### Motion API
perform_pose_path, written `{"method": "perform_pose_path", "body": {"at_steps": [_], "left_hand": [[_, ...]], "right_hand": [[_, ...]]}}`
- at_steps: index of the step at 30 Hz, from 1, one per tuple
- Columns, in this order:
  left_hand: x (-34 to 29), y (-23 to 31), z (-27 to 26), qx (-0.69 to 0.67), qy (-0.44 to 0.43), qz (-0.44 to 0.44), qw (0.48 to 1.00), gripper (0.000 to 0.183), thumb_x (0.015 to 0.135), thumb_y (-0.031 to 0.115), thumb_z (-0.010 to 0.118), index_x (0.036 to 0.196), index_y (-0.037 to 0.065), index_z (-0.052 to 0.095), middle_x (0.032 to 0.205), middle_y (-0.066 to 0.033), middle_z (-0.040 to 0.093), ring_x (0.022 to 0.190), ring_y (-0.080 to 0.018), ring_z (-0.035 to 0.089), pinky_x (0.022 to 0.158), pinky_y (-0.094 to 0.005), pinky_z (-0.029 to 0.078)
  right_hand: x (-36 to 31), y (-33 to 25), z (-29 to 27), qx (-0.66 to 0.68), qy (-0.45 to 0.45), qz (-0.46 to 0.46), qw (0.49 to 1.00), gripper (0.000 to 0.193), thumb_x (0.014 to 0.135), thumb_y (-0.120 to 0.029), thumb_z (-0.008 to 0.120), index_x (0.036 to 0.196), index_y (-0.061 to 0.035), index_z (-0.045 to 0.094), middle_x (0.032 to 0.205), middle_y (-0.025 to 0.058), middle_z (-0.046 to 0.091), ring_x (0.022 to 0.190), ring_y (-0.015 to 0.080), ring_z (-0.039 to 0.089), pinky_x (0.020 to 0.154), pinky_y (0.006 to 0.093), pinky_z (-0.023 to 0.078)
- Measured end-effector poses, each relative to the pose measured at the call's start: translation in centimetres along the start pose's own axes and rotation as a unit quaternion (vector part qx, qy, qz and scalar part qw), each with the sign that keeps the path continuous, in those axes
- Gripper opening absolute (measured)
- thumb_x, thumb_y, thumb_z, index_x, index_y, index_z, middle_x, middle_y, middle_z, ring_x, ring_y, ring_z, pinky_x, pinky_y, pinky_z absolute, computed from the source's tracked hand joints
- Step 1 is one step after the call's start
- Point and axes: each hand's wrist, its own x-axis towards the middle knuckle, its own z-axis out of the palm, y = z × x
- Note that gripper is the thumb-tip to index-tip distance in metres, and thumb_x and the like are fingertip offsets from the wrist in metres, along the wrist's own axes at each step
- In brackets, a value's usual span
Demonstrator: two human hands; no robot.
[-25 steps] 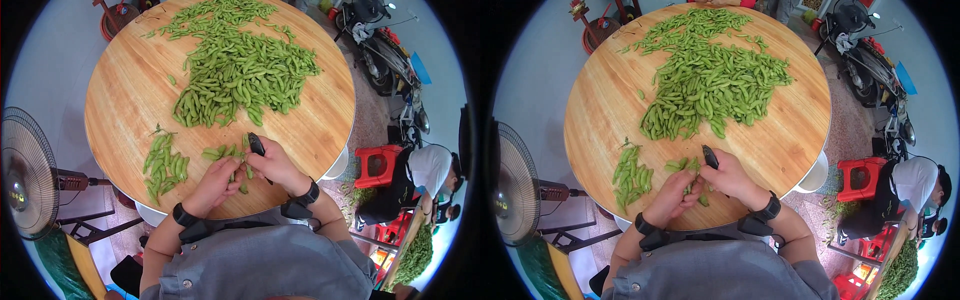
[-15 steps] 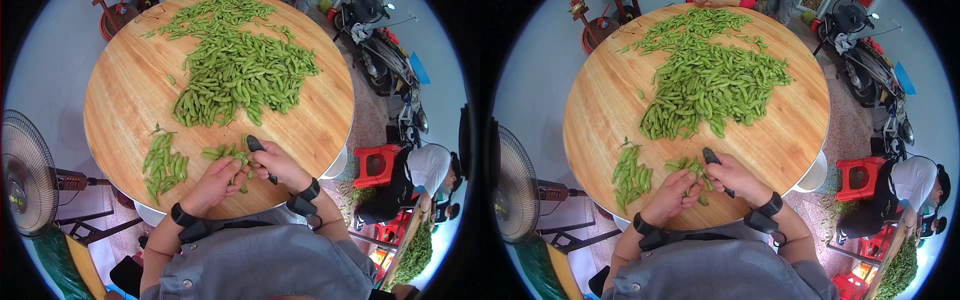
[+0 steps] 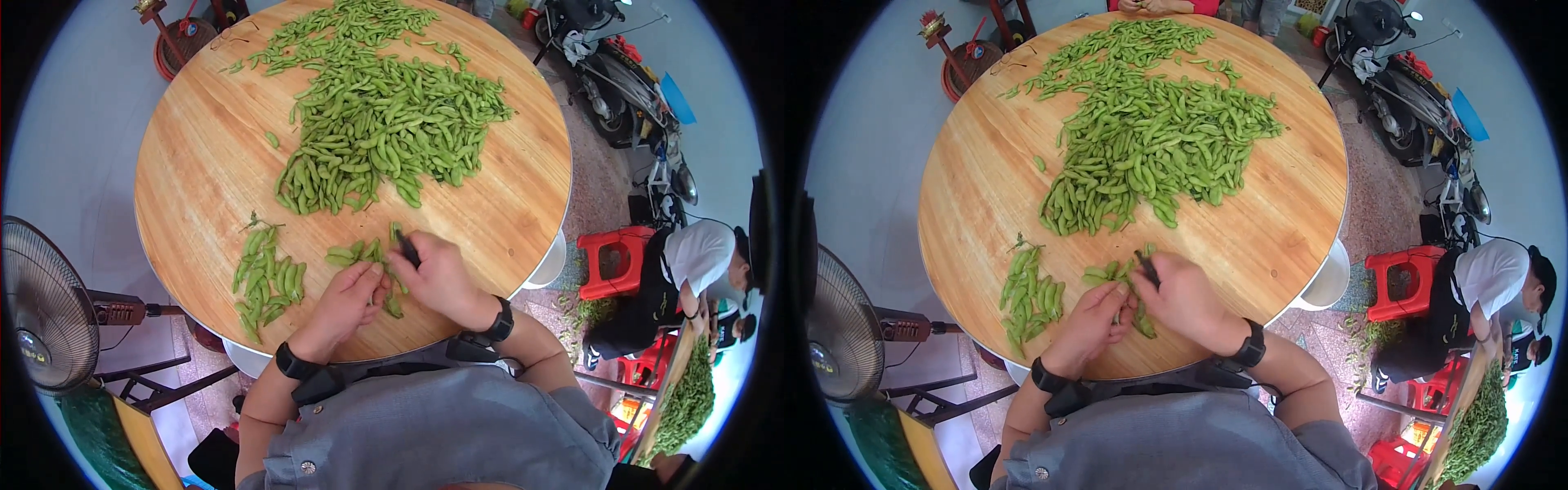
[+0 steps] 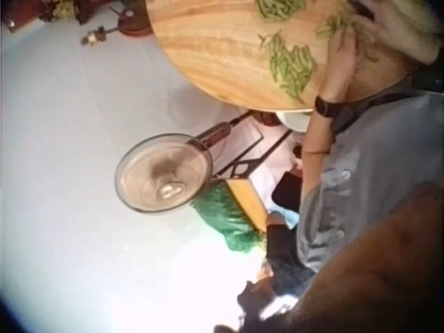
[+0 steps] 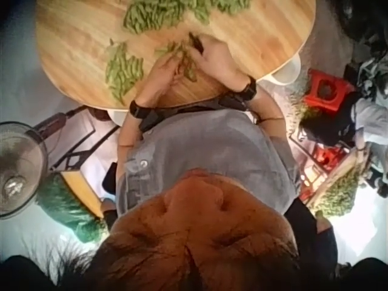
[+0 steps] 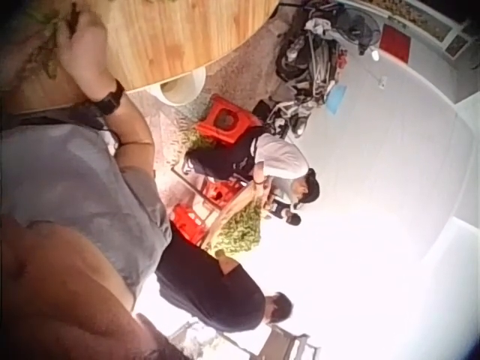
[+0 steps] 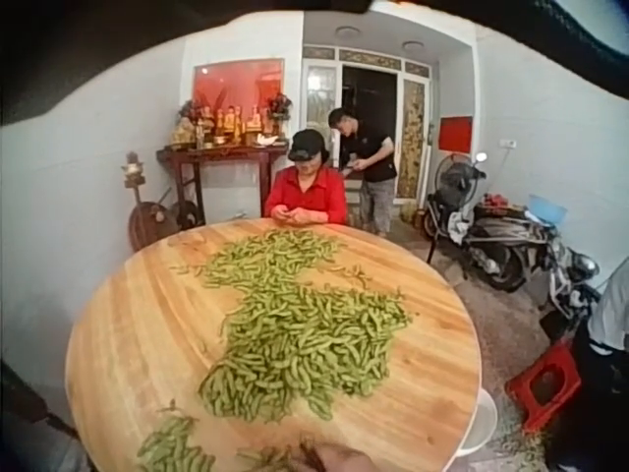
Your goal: The person uses shears to trim the ends of edamame pods one by one and then drops the trimmed pods into a white bucket.
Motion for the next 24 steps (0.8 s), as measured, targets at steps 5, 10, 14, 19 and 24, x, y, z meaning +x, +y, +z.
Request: {"method": "perform_pose_path", "body": {"at_steps": [5,10,14,19,24], "left_hand": [[0.1,-0.6,0.4,-0.057,-0.038,0.001,0.998,0.028,0.095,0.031,0.040,0.091,0.005,0.049,0.068,-0.0002,0.042,0.047,-0.0061,0.031,0.041,-0.0190,0.022],[-0.2,0.2,0.2,-0.047,-0.050,0.014,0.998,0.028,0.095,0.029,0.040,0.087,0.004,0.047,0.064,-0.0017,0.041,0.046,-0.0068,0.030,0.040,-0.0193,0.022],[0.1,0.4,0.2,-0.054,-0.023,-0.004,0.998,0.021,0.089,0.021,0.039,0.083,0.002,0.047,0.061,-0.0035,0.041,0.042,-0.0075,0.029,0.037,-0.0200,0.021],[0.2,0.5,-0.2,-0.070,-0.038,-0.004,0.997,0.020,0.084,0.018,0.037,0.081,0.001,0.047,0.061,-0.0044,0.043,0.042,-0.0079,0.030,0.036,-0.0203,0.021],[0.4,0.1,-0.6,-0.106,-0.067,-0.004,0.992,0.018,0.086,0.018,0.040,0.084,0.003,0.049,0.063,-0.0029,0.044,0.043,-0.0059,0.029,0.037,-0.0191,0.021]], "right_hand": [[0.0,0.1,0.8,0.267,-0.092,0.167,0.945,0.025,0.084,-0.020,0.058,0.072,0.0013,0.053,0.062,0.0133,0.058,0.048,0.0226,0.054,0.047,0.0340,0.042],[1.2,-0.9,-0.9,0.503,-0.195,0.355,0.764,0.025,0.088,-0.020,0.055,0.070,-0.0037,0.052,0.053,-0.0015,0.046,0.044,0.0067,0.043,0.040,0.0223,0.033],[0.7,-0.9,-0.5,0.445,-0.184,0.315,0.818,0.021,0.088,-0.019,0.054,0.073,-0.0052,0.051,0.052,-0.0024,0.044,0.043,0.0059,0.040,0.039,0.0218,0.031],[0.8,-0.7,-0.3,0.455,-0.185,0.318,0.811,0.020,0.089,-0.020,0.054,0.076,-0.0054,0.050,0.054,-0.0028,0.043,0.043,0.0050,0.039,0.040,0.0203,0.031],[0.7,-0.4,0.1,0.489,-0.178,0.317,0.793,0.020,0.089,-0.020,0.054,0.076,-0.0062,0.049,0.055,-0.0031,0.043,0.043,0.0049,0.039,0.039,0.0201,0.031]]}}
